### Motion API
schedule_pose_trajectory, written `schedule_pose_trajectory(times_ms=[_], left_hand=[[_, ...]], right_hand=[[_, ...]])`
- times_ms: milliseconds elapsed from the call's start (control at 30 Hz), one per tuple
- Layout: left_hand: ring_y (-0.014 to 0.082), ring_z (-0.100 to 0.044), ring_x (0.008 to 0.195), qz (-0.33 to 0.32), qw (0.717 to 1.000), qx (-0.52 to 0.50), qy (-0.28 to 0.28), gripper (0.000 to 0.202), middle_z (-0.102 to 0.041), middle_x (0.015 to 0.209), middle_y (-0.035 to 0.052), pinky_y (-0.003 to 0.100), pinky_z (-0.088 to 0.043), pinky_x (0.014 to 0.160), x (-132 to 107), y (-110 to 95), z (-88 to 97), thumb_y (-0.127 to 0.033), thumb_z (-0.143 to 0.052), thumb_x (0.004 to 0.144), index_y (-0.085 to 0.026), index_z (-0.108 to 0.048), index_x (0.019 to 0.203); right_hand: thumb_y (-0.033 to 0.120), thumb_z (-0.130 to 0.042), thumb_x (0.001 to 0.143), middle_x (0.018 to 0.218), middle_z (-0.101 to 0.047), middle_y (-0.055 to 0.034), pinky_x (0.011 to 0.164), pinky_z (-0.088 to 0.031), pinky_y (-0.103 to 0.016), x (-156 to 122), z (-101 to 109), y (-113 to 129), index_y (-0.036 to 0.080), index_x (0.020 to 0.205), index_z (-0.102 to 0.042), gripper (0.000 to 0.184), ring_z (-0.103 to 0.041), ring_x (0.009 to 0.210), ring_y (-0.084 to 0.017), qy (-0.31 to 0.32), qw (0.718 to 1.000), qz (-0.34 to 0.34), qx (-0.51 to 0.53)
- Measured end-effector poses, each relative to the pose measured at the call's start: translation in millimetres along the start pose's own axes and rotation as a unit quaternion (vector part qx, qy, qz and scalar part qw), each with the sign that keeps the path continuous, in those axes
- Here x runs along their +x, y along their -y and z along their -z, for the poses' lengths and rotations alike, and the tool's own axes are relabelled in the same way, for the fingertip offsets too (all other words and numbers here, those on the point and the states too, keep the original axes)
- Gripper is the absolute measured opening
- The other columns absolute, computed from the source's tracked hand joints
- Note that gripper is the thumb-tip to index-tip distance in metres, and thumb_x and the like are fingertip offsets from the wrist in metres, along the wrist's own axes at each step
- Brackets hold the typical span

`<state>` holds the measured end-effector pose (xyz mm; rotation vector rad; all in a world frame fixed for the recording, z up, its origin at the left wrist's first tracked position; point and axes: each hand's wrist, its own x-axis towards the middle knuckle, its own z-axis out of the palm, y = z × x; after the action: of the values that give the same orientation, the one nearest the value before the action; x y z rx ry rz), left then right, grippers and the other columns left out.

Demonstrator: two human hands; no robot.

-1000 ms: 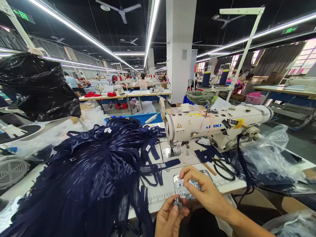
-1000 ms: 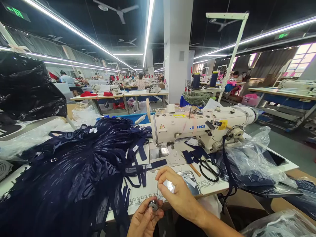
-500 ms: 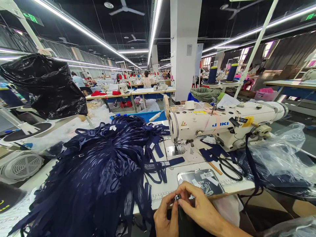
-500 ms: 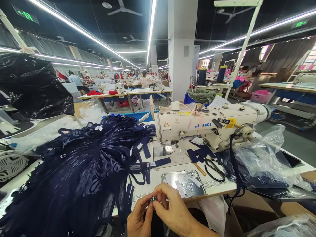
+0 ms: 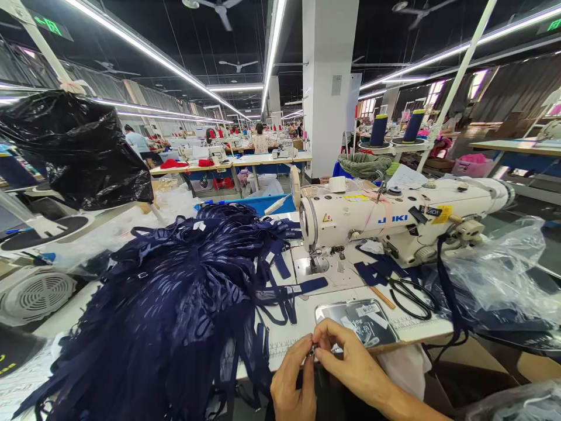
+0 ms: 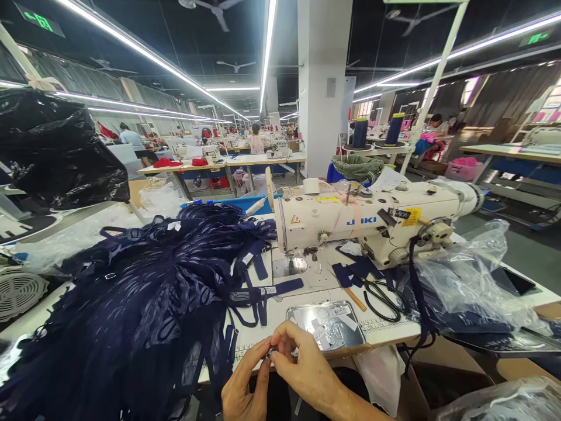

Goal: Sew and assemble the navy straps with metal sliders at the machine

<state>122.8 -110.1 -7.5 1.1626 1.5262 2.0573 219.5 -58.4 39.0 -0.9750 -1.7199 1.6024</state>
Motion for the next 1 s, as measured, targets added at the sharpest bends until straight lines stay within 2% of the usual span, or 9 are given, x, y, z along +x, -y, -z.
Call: schedule_pose_trajectory(times_ms=[167,333,400,533,633,733,833,1000], left_hand=[[0.0194,-0.062,0.080,-0.041,0.996,0.052,0.054,0.022,-0.069,0.086,0.0025,0.027,-0.046,0.079,2.0,7.1,7.8,-0.016,-0.059,0.072,-0.029,-0.069,0.088],[0.0191,-0.063,0.080,-0.072,0.992,0.063,0.086,0.029,-0.070,0.086,0.0025,0.027,-0.047,0.078,8.4,8.2,13.3,-0.009,-0.058,0.071,-0.029,-0.068,0.089],[0.0191,-0.063,0.080,-0.085,0.987,0.066,0.116,0.032,-0.069,0.087,0.0029,0.027,-0.047,0.077,12.2,7.3,16.8,-0.007,-0.057,0.071,-0.029,-0.068,0.091],[0.0218,-0.063,0.084,-0.062,0.979,0.067,0.184,0.029,-0.069,0.090,0.0060,0.028,-0.048,0.078,18.3,5.2,24.1,-0.008,-0.057,0.071,-0.026,-0.068,0.092],[0.0216,-0.063,0.083,-0.062,0.977,0.066,0.191,0.028,-0.069,0.090,0.0069,0.027,-0.048,0.078,20.5,4.3,25.7,-0.007,-0.057,0.071,-0.024,-0.068,0.091],[0.0191,-0.064,0.083,-0.149,0.967,0.084,0.190,0.035,-0.069,0.090,0.0061,0.025,-0.050,0.076,22.1,6.0,25.2,-0.002,-0.055,0.071,-0.022,-0.066,0.097],[0.0170,-0.063,0.085,-0.244,0.938,0.128,0.212,0.040,-0.068,0.094,0.0057,0.025,-0.052,0.075,23.9,9.5,25.7,0.001,-0.051,0.072,-0.020,-0.060,0.105],[0.0156,-0.063,0.085,-0.272,0.920,0.164,0.230,0.037,-0.067,0.092,0.0061,0.024,-0.053,0.074,25.9,9.9,26.6,0.001,-0.048,0.075,-0.020,-0.055,0.104]], right_hand=[[0.014,-0.046,0.069,0.064,-0.041,0.0045,0.053,-0.036,-0.020,1.4,2.6,-1.7,0.018,0.075,-0.046,0.007,-0.040,0.059,-0.009,0.008,1.000,0.024,-0.004],[0.012,-0.047,0.070,0.063,-0.042,0.0050,0.059,-0.038,-0.022,4.5,11.5,-0.7,0.018,0.076,-0.047,0.008,-0.042,0.060,-0.009,0.044,0.998,0.031,-0.015],[0.012,-0.048,0.069,0.063,-0.043,0.0046,0.059,-0.039,-0.022,5.7,14.5,0.9,0.018,0.075,-0.048,0.008,-0.044,0.062,-0.010,0.053,0.997,0.038,-0.037],[0.012,-0.048,0.069,0.063,-0.045,0.0040,0.061,-0.038,-0.023,7.4,17.4,5.3,0.017,0.074,-0.048,0.007,-0.045,0.064,-0.010,0.070,0.995,0.039,-0.061],[0.011,-0.048,0.069,0.064,-0.045,0.0039,0.062,-0.038,-0.023,8.2,18.7,8.9,0.017,0.073,-0.047,0.007,-0.044,0.064,-0.010,0.080,0.994,0.037,-0.064],[0.013,-0.049,0.069,0.065,-0.045,0.0040,0.061,-0.037,-0.022,9.2,20.8,10.8,0.017,0.071,-0.046,0.006,-0.044,0.064,-0.010,0.089,0.993,0.030,-0.070],[0.015,-0.050,0.069,0.066,-0.046,0.0040,0.061,-0.036,-0.022,10.6,22.9,9.5,0.017,0.071,-0.046,0.005,-0.044,0.065,-0.010,0.097,0.992,0.022,-0.081],[0.015,-0.051,0.069,0.065,-0.046,0.0040,0.059,-0.036,-0.021,14.0,24.9,6.3,0.018,0.072,-0.046,0.006,-0.044,0.065,-0.010,0.115,0.989,0.021,-0.095]])
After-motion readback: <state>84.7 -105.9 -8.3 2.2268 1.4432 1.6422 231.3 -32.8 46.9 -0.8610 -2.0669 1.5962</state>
